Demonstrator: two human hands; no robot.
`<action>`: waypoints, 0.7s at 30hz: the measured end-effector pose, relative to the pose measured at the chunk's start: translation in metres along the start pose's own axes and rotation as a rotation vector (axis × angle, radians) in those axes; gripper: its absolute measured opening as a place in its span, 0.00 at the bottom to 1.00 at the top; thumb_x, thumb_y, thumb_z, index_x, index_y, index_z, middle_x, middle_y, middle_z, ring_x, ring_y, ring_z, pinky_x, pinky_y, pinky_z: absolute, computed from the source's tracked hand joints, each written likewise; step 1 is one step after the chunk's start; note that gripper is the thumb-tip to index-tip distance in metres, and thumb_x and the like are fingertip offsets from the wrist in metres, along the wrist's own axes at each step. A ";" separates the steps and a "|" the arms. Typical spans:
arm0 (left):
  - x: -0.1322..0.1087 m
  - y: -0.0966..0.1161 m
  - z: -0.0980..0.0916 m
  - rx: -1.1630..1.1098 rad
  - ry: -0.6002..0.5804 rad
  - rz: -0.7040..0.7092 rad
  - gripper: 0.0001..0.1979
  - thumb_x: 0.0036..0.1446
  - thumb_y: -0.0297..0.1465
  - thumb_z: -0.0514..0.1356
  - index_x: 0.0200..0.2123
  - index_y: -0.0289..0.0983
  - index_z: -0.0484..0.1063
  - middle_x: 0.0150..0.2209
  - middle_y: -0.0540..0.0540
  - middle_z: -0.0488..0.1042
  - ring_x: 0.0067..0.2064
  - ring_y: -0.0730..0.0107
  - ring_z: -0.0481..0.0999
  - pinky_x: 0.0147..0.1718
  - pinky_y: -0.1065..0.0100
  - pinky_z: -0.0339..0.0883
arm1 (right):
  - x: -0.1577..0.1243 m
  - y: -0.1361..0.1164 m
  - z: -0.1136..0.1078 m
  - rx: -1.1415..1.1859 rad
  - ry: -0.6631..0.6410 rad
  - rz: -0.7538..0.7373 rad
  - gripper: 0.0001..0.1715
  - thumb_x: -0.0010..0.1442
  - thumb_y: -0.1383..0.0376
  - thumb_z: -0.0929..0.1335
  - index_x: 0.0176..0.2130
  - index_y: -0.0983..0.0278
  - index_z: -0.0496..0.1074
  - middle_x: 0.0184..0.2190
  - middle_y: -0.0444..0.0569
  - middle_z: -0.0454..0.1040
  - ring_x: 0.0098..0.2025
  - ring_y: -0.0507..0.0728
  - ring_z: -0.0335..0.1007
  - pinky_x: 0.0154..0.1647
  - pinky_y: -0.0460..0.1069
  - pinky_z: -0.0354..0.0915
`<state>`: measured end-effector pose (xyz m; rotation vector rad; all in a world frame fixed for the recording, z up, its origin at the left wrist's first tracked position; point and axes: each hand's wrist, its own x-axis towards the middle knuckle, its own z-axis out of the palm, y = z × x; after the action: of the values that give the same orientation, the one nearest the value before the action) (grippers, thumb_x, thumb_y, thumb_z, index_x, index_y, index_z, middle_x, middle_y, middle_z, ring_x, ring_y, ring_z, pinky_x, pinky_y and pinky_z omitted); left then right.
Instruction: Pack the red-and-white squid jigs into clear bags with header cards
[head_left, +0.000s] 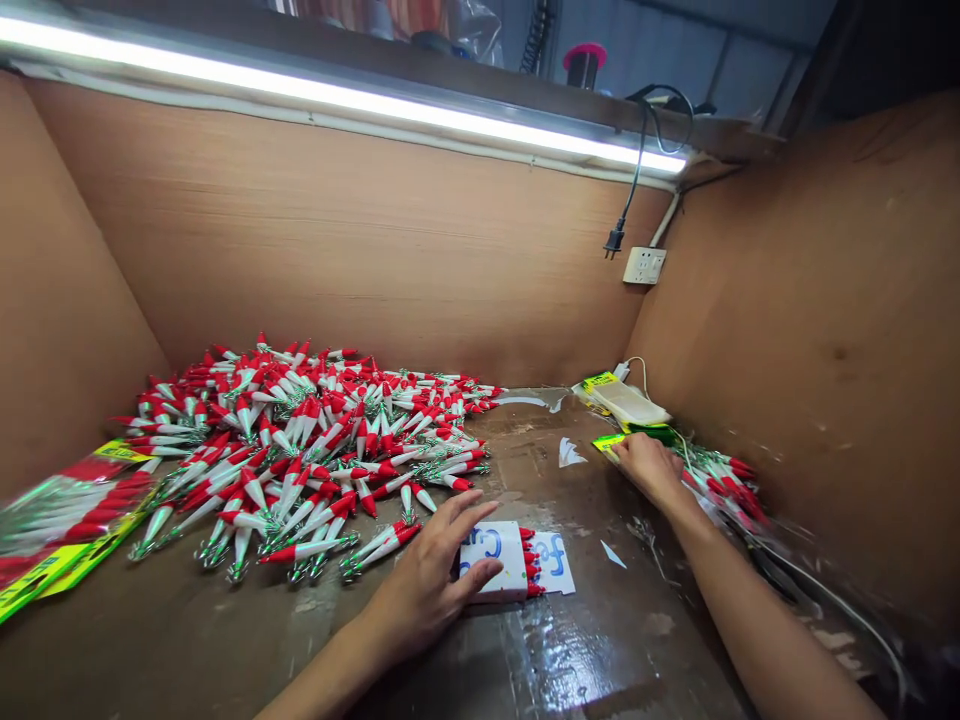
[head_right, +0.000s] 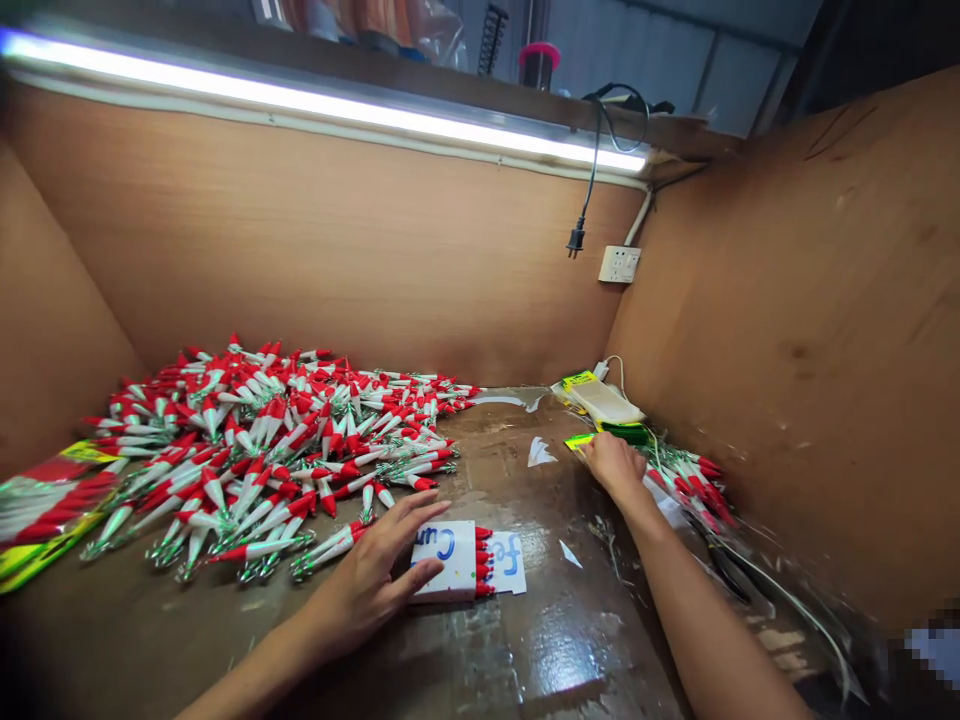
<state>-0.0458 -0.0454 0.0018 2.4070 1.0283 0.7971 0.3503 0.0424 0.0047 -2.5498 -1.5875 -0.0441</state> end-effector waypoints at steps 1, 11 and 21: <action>0.000 0.001 -0.001 -0.021 0.011 -0.004 0.26 0.66 0.39 0.59 0.65 0.47 0.62 0.67 0.41 0.61 0.67 0.53 0.62 0.64 0.49 0.59 | -0.002 0.000 0.001 -0.004 -0.010 0.003 0.22 0.65 0.53 0.66 0.43 0.65 0.81 0.45 0.65 0.80 0.50 0.69 0.77 0.43 0.54 0.67; 0.005 0.006 -0.007 -0.803 0.002 -0.314 0.30 0.62 0.52 0.59 0.60 0.39 0.70 0.55 0.37 0.76 0.58 0.51 0.74 0.58 0.51 0.66 | -0.043 -0.039 -0.016 0.127 0.242 -0.254 0.24 0.72 0.62 0.56 0.56 0.62 0.74 0.52 0.59 0.77 0.56 0.64 0.72 0.55 0.56 0.65; 0.009 -0.010 -0.003 -1.110 0.313 -0.542 0.24 0.44 0.45 0.75 0.35 0.31 0.77 0.29 0.44 0.79 0.30 0.63 0.79 0.34 0.66 0.72 | -0.141 -0.109 0.003 0.550 0.333 -1.385 0.30 0.67 0.57 0.68 0.66 0.50 0.61 0.65 0.49 0.66 0.64 0.65 0.61 0.67 0.63 0.54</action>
<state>-0.0477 -0.0314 0.0015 1.0397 0.9075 1.1353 0.1896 -0.0355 -0.0007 -0.6847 -2.3670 -0.1308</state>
